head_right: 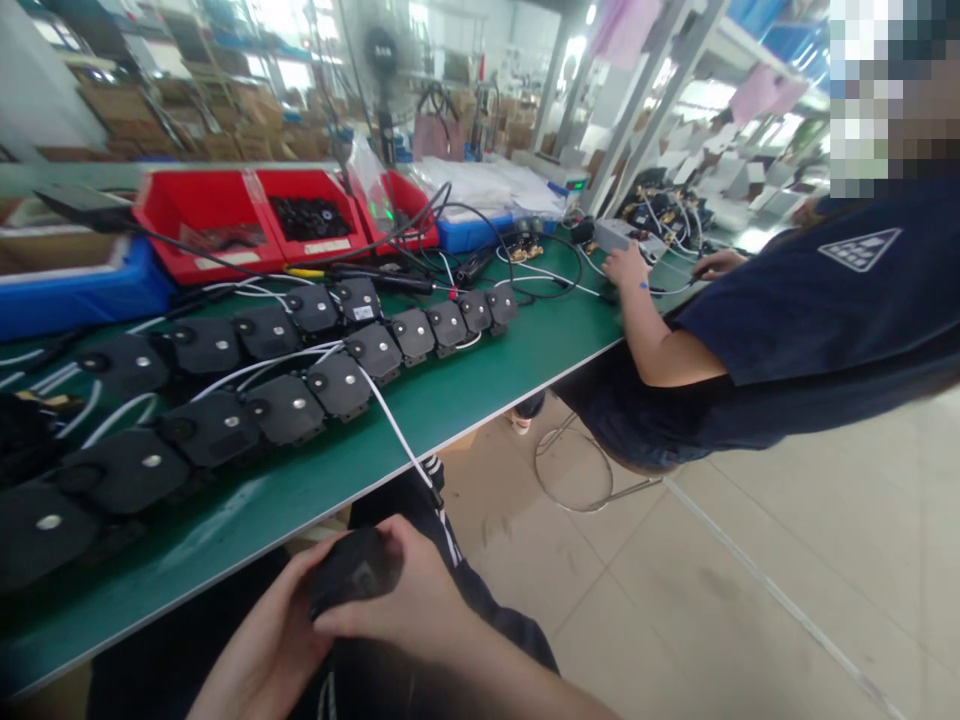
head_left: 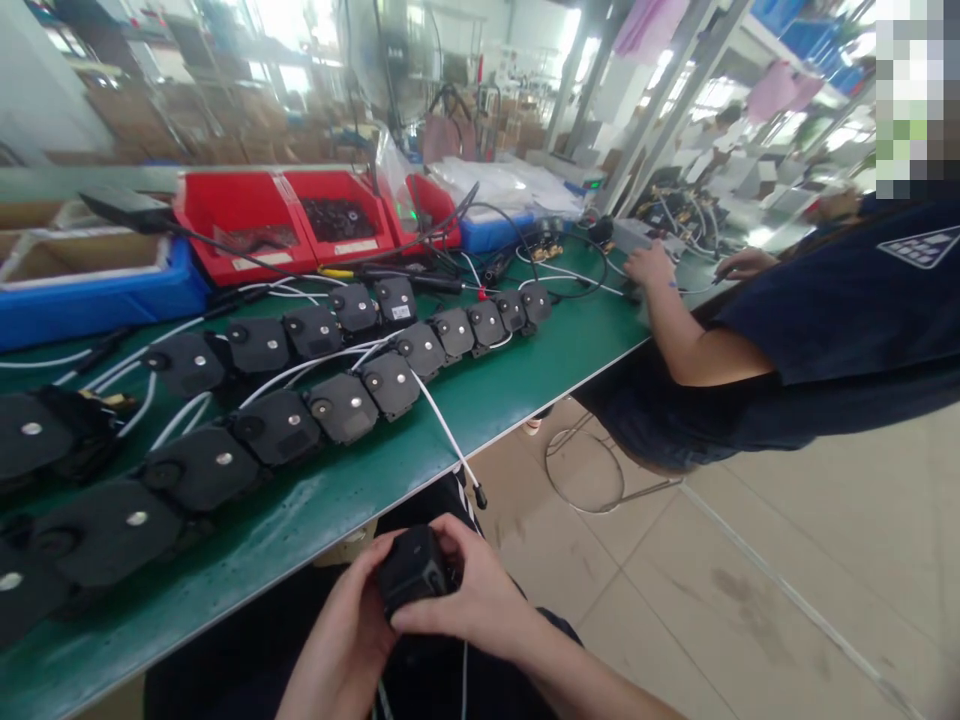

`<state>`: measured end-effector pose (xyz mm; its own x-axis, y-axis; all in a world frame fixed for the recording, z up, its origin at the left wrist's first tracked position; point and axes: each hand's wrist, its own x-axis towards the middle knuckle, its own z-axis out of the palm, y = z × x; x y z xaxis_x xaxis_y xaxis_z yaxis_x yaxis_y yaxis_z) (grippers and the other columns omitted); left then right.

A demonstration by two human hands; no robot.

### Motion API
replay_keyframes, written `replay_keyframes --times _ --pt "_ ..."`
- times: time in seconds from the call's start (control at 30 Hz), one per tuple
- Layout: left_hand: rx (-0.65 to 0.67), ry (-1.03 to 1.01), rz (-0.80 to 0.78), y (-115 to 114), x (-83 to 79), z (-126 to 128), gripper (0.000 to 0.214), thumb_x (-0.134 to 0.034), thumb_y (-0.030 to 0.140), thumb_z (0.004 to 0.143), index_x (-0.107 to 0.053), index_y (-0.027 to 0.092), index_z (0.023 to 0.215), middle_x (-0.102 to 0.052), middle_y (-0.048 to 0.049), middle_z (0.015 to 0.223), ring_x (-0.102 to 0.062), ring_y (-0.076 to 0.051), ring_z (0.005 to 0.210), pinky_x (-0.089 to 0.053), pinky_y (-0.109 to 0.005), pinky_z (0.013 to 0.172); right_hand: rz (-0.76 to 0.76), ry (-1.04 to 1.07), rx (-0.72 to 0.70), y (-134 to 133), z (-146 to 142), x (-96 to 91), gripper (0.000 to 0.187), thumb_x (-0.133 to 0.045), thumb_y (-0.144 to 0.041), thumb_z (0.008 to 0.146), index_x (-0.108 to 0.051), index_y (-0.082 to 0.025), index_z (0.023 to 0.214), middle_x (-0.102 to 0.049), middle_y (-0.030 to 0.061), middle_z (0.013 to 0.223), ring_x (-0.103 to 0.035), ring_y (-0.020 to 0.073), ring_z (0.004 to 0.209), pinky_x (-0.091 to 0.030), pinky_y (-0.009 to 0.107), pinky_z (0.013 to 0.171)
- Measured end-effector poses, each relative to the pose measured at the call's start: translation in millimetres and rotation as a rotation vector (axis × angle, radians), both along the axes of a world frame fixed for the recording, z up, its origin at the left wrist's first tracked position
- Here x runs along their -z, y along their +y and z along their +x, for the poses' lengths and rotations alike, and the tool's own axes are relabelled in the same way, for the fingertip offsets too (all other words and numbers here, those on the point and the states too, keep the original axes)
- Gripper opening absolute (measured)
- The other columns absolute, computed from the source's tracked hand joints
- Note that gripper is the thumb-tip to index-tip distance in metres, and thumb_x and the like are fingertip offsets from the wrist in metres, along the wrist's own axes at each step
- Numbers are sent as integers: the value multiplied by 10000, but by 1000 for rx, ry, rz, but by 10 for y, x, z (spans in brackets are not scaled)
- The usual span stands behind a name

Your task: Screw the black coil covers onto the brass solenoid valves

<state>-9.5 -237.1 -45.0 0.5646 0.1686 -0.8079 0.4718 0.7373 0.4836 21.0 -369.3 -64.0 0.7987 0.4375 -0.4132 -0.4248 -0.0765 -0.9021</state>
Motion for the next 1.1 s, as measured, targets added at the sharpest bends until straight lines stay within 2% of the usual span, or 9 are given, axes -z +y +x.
replay_keyframes --times 0.1,0.23,0.4,0.6,0.73,0.8,0.93,1.03,1.1 --pt "-151 61 -54 35 116 119 258 -485 85 934 -698 138 797 -714 -16 682 -617 -101 513 -463 -171 439 23 125 10 151 175 120 598 -922 -337 429 -629 -159 919 -684 1 877 -641 174 853 -493 271 764" --pt "-229 -7 -86 58 144 172 246 -472 77 947 -698 147 880 -757 -32 789 -688 -133 613 -538 -212 509 65 155 23 231 295 162 652 -936 -384 420 -680 -153 973 -715 46 966 -663 217 941 -524 319 849" --pt "-204 2 -123 59 154 129 175 -561 91 899 -727 145 891 -767 -49 790 -690 -154 592 -522 -208 463 87 116 51 186 223 162 694 -951 -390 414 -693 -158 1016 -721 48 991 -660 247 1003 -502 349 921" --pt "-212 -6 -98 63 183 156 192 -551 50 884 -732 117 885 -769 -57 766 -693 -151 590 -591 -234 549 147 133 91 198 158 279 725 -952 -381 447 -681 -155 1081 -728 68 1057 -663 261 1051 -496 358 951" --pt "-194 -11 -106 104 249 128 190 -578 59 884 -725 125 985 -748 -25 710 -663 -124 528 -537 -180 452 160 166 90 232 155 306 714 -942 -450 451 -685 -155 1048 -732 64 1018 -666 267 1033 -495 378 966" --pt "-208 0 -133 128 281 107 229 -566 53 895 -719 136 1044 -748 -16 709 -661 -118 523 -533 -172 454 164 154 82 244 163 273 716 -937 -445 461 -683 -161 1067 -729 67 1040 -659 271 1060 -489 387 993" --pt "-247 -29 -163 135 288 101 247 -532 78 930 -711 127 1094 -777 -52 799 -715 -144 627 -558 -186 505 176 128 50 264 184 176 734 -930 -414 467 -669 -171 1109 -720 76 1086 -642 287 1119 -476 411 1034" --pt "-249 -11 -130 105 246 110 244 -522 96 938 -707 105 1096 -789 -93 884 -746 -190 731 -600 -241 585 208 164 62 276 182 146 788 -928 -434 468 -647 -175 1156 -706 89 1147 -635 290 1142 -478 412 1031" --pt "-244 -20 -82 89 202 91 250 -540 92 921 -714 125 1097 -791 -89 932 -750 -198 784 -607 -252 630 213 112 33 270 165 148 761 -916 -440 499 -637 -182 1158 -700 87 1149 -631 284 1140 -478 403 1019"
